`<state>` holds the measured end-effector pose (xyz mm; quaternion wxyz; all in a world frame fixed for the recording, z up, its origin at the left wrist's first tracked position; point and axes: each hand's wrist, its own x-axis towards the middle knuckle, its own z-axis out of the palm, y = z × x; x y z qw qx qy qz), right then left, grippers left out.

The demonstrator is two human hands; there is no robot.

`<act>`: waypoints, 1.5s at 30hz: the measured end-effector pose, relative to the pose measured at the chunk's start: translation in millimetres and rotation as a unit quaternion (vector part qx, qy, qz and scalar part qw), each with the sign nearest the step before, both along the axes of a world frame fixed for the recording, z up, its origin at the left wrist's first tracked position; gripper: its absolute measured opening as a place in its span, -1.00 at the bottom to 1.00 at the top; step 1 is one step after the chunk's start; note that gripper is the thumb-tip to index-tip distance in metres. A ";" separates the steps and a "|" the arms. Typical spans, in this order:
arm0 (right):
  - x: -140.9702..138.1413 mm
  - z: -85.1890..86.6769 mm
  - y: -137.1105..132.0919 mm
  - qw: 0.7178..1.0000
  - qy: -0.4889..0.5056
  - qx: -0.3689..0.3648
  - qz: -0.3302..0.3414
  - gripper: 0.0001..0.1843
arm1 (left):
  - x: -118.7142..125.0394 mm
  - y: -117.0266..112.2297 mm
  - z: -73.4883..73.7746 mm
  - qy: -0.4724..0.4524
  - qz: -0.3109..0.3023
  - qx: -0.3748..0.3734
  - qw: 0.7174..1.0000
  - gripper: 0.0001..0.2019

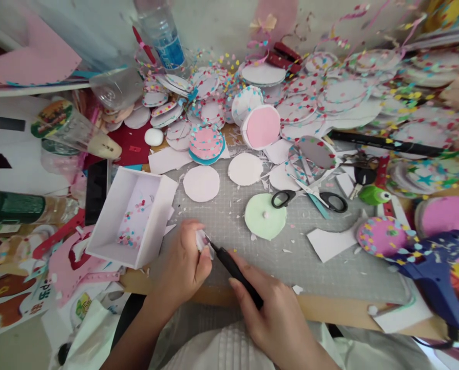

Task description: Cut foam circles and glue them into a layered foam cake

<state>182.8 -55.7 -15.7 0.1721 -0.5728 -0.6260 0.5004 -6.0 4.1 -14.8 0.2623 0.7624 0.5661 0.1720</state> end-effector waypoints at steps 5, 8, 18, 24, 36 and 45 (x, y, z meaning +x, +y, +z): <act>0.0 1.3 -0.5 1.000 -0.006 -0.003 -0.004 -0.53 | -1.2 -0.6 -0.1 -0.003 -0.004 -0.004 1.000 -0.71; 0.3 -0.1 -0.4 1.000 0.003 0.002 -0.001 -0.53 | -1.3 -1.2 0.0 -0.004 -0.005 -0.004 1.000 -0.71; 0.4 -1.6 -0.5 1.000 0.011 -0.012 -0.007 -0.53 | -1.5 0.9 0.5 0.000 -0.008 0.008 1.000 -0.72; 5.3 -1.1 -3.3 1.000 0.002 -0.026 0.014 -0.52 | -1.8 0.7 1.5 0.000 -0.009 0.004 1.000 -0.73; 15.0 0.7 0.8 0.993 0.003 -0.008 -0.116 -0.61 | -19.9 -1.6 6.9 -0.036 -0.037 -0.073 0.996 -0.59; -18.3 -1.7 32.1 0.946 0.197 -0.118 -0.227 -0.70 | -12.9 -26.4 0.9 -0.072 -0.006 -0.072 0.995 -0.37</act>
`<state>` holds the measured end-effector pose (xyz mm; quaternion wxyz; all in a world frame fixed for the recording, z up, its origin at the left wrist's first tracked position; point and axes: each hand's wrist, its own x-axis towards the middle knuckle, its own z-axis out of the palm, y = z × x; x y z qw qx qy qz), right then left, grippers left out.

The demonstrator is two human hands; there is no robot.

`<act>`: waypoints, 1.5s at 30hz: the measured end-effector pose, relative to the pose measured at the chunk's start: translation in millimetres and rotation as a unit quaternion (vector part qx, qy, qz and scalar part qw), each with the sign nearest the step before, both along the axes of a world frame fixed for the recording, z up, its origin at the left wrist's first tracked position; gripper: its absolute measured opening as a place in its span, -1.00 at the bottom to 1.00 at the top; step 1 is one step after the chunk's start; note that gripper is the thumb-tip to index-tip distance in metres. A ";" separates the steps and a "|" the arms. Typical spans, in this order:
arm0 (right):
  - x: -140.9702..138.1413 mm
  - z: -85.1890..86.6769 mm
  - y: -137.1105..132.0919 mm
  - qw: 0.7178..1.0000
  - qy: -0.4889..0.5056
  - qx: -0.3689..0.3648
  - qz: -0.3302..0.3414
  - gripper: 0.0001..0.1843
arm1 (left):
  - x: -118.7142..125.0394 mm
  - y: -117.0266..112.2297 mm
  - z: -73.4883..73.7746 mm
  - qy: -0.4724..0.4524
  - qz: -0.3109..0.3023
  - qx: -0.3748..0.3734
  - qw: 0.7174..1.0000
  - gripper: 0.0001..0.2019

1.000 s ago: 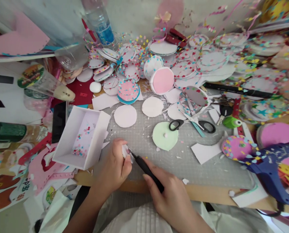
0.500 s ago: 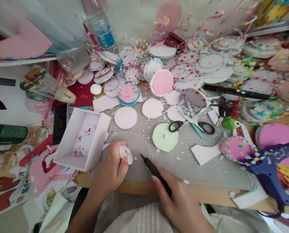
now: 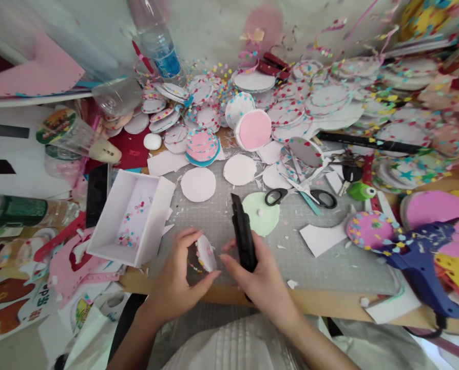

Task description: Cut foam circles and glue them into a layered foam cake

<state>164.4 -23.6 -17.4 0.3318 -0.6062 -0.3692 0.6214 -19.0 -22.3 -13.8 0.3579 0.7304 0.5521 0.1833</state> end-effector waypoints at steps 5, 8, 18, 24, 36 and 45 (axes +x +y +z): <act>-12.7 3.3 11.1 0.999 0.011 0.007 0.032 -0.70 | -1.2 -3.7 -2.0 -0.017 -0.007 0.011 1.000 -0.37; -13.3 0.7 9.4 1.000 0.016 -0.003 0.011 -0.68 | -0.8 -4.5 -1.7 -0.024 -0.015 0.018 0.999 -0.39; -9.4 0.1 6.4 1.000 -0.011 -0.001 -0.008 -0.66 | 0.6 -4.1 -1.8 -0.019 -0.038 0.032 0.999 -0.41; -7.9 3.2 5.6 1.000 -0.030 0.006 -0.007 -0.67 | 1.4 -4.8 -2.1 -0.023 -0.040 0.032 0.998 -0.40; -5.1 1.9 4.2 0.998 -0.060 0.025 -0.018 -0.72 | 7.6 -0.3 -0.9 -0.028 -0.048 0.035 0.998 -0.41; -6.6 3.0 3.6 0.999 -0.036 0.006 -0.037 -0.72 | 6.1 -2.4 2.0 -0.021 -0.044 0.024 0.999 -0.41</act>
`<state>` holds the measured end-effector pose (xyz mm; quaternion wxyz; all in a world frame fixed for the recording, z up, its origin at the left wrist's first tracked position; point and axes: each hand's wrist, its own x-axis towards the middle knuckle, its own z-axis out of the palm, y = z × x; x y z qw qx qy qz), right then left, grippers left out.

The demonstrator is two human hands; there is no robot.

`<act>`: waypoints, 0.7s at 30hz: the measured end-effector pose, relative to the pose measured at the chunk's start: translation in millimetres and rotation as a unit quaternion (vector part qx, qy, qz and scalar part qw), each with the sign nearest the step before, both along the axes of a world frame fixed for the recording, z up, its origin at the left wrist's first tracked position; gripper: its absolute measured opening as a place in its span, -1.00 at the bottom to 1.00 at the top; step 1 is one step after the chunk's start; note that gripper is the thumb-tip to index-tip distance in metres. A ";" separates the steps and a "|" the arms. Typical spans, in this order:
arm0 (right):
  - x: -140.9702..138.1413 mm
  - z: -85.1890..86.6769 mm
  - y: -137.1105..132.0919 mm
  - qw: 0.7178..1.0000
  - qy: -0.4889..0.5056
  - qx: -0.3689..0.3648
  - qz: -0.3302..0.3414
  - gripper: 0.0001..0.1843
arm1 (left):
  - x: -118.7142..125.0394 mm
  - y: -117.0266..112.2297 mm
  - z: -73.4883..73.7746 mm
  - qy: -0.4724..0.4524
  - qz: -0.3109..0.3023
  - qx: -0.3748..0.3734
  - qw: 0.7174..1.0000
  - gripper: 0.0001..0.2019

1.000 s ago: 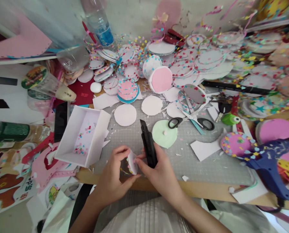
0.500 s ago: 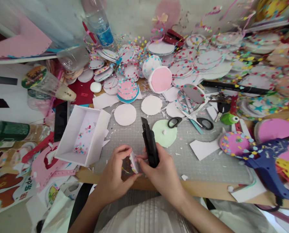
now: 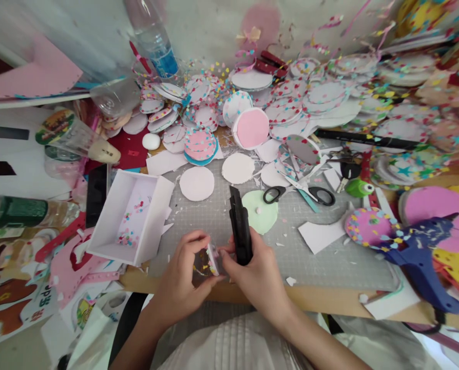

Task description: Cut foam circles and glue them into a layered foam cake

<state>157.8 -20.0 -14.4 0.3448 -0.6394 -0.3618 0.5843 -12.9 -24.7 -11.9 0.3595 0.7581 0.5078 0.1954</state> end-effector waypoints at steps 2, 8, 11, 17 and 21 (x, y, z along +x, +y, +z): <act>-1.5 0.2 1.5 1.000 0.016 -0.007 -0.003 -0.72 | -2.5 -0.2 -0.2 0.000 0.005 -0.010 1.000 -0.42; -2.2 0.9 2.2 0.999 -0.025 0.032 0.033 -0.80 | -5.4 -0.9 -1.6 -0.007 0.017 -0.003 1.000 -0.41; -0.5 4.1 0.3 0.994 -0.076 0.040 0.062 -0.83 | -3.6 -1.7 -2.3 0.002 0.020 0.017 1.000 -0.42; 1.6 6.8 -3.0 0.991 -0.093 0.030 0.089 -0.83 | -2.7 -3.4 -3.7 0.016 0.023 0.037 0.999 -0.42; 1.7 4.6 -3.7 0.992 -0.089 0.038 0.077 -0.81 | -3.0 -4.4 -3.7 0.018 0.024 0.040 0.999 -0.42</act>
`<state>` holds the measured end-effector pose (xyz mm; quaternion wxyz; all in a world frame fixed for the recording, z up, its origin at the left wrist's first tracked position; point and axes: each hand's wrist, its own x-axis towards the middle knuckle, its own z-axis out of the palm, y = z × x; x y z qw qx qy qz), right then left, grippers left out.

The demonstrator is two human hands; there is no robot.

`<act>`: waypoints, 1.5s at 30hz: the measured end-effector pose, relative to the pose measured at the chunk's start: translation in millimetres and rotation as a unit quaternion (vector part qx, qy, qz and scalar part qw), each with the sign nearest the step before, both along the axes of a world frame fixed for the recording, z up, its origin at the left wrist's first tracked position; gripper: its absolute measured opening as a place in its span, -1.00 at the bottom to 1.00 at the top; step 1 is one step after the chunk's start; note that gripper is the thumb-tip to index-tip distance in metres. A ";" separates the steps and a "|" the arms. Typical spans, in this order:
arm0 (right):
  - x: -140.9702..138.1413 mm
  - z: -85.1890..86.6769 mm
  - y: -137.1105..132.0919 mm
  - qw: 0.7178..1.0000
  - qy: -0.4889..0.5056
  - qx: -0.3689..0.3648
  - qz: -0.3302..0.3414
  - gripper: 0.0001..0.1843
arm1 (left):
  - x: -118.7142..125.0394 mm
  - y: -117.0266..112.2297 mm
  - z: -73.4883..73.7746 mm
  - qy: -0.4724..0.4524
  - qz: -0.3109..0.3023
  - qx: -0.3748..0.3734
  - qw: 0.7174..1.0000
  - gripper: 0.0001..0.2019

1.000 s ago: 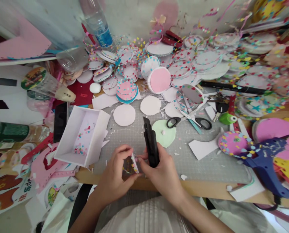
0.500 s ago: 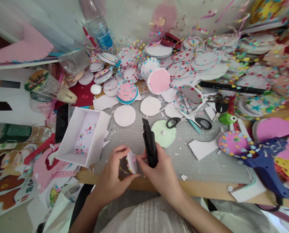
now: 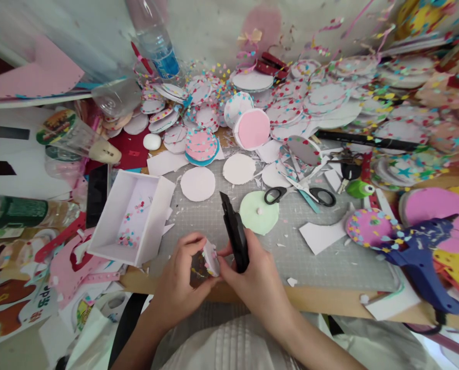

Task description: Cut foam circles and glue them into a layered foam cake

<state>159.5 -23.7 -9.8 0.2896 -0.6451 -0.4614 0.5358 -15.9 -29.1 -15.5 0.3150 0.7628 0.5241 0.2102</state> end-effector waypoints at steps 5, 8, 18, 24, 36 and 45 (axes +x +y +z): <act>-1.1 -0.2 1.8 1.000 0.009 -0.009 -0.011 -0.78 | 0.7 0.3 -0.9 -0.001 -0.005 0.009 1.000 -0.43; -2.2 -0.7 2.9 1.000 0.010 -0.013 -0.021 -0.75 | 1.0 1.5 -1.5 -0.001 -0.010 0.017 1.000 -0.44; -2.9 -4.1 5.7 1.000 -0.008 0.020 -0.020 -0.81 | 1.1 -0.3 -0.8 -0.005 -0.012 -0.010 1.000 -0.45; 11.5 -13.3 -1.2 0.995 -0.017 0.082 0.060 -0.88 | -14.7 12.9 6.5 0.015 0.030 -0.051 0.998 -0.39; 35.3 -8.1 -26.0 0.961 -0.076 0.109 0.243 -0.46 | -25.0 23.8 2.2 0.058 0.032 -0.008 0.998 -0.64; 34.8 -6.3 -21.8 0.941 -0.137 0.128 0.280 -0.44 | -23.5 20.0 -1.7 0.058 0.028 0.000 0.998 -0.64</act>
